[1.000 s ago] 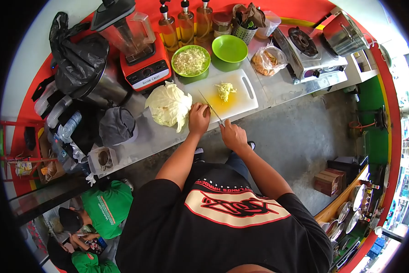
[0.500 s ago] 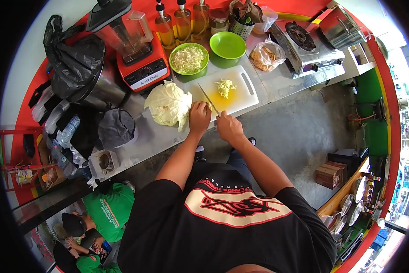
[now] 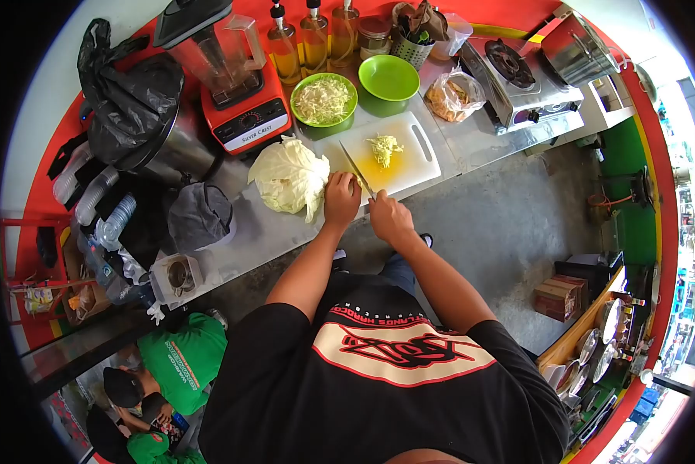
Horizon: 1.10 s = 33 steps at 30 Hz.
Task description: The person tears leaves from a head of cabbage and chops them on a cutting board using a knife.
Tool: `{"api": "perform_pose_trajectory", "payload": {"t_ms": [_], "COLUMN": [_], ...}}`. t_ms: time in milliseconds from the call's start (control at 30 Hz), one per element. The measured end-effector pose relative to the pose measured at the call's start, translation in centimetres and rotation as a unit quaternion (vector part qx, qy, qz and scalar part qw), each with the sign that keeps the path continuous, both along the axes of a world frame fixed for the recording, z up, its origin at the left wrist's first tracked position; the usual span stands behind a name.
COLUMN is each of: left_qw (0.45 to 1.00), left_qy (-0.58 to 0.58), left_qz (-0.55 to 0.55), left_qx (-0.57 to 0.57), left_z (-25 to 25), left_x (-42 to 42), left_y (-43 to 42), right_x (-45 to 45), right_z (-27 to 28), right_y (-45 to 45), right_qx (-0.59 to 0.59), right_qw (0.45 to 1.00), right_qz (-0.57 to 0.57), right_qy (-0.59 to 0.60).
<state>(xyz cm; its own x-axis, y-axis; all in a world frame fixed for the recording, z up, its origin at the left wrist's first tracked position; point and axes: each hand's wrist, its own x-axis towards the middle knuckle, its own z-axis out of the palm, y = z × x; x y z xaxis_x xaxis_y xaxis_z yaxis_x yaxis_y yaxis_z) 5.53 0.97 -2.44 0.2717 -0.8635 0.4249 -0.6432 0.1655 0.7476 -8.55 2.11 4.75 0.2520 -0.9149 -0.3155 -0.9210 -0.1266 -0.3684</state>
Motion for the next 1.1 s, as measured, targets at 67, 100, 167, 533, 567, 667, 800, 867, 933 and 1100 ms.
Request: {"api": "perform_pose_trajectory", "payload": {"t_ms": [67,100,167,533,567,667,800,867,933,1100], "left_qw": [1.000,1.000,1.000,1.000,1.000,1.000,1.000,1.000,1.000,1.000], "left_qy": [0.000,-0.003,-0.006,0.012,0.013,0.024,0.015,0.014,0.018,0.009], "left_qz": [0.000,0.005,0.010,0.020,0.021,0.010,-0.007,-0.011,-0.008,-0.010], "left_qx": [0.002,0.003,0.005,-0.002,-0.002,-0.002,-0.007,-0.004,-0.006,0.002], "left_z": [0.0,0.0,-0.3,-0.5,-0.5,-0.3,-0.5,-0.8,-0.7,-0.6], "left_x": [-0.1,-0.1,-0.2,-0.3,-0.3,-0.1,0.1,0.2,0.2,0.2], "left_y": [-0.2,-0.3,-0.3,0.0,0.0,0.1,0.0,0.0,-0.1,-0.3], "right_x": [0.4,0.6,0.7,0.0,0.0,0.0,-0.3,-0.2,0.0,0.5], "right_z": [-0.9,-1.0,-1.3,-1.1,-1.6,-1.4,-0.1,0.0,-0.8,-2.5], "right_y": [1.6,1.5,1.6,1.6,1.9,0.6,-0.7,0.0,1.0,1.3], "right_qx": [-0.001,-0.002,0.012,-0.020,-0.008,-0.010,-0.018,-0.017,-0.017,-0.029], "right_qw": [0.999,0.999,0.999,1.000,0.999,1.000,1.000,1.000,1.000,0.998], "right_qz": [-0.043,-0.042,-0.053,-0.021,-0.040,-0.025,0.009,-0.003,-0.014,-0.047], "right_qy": [-0.004,-0.001,0.001,0.007,-0.001,-0.004,-0.006,-0.006,-0.007,-0.035]}}
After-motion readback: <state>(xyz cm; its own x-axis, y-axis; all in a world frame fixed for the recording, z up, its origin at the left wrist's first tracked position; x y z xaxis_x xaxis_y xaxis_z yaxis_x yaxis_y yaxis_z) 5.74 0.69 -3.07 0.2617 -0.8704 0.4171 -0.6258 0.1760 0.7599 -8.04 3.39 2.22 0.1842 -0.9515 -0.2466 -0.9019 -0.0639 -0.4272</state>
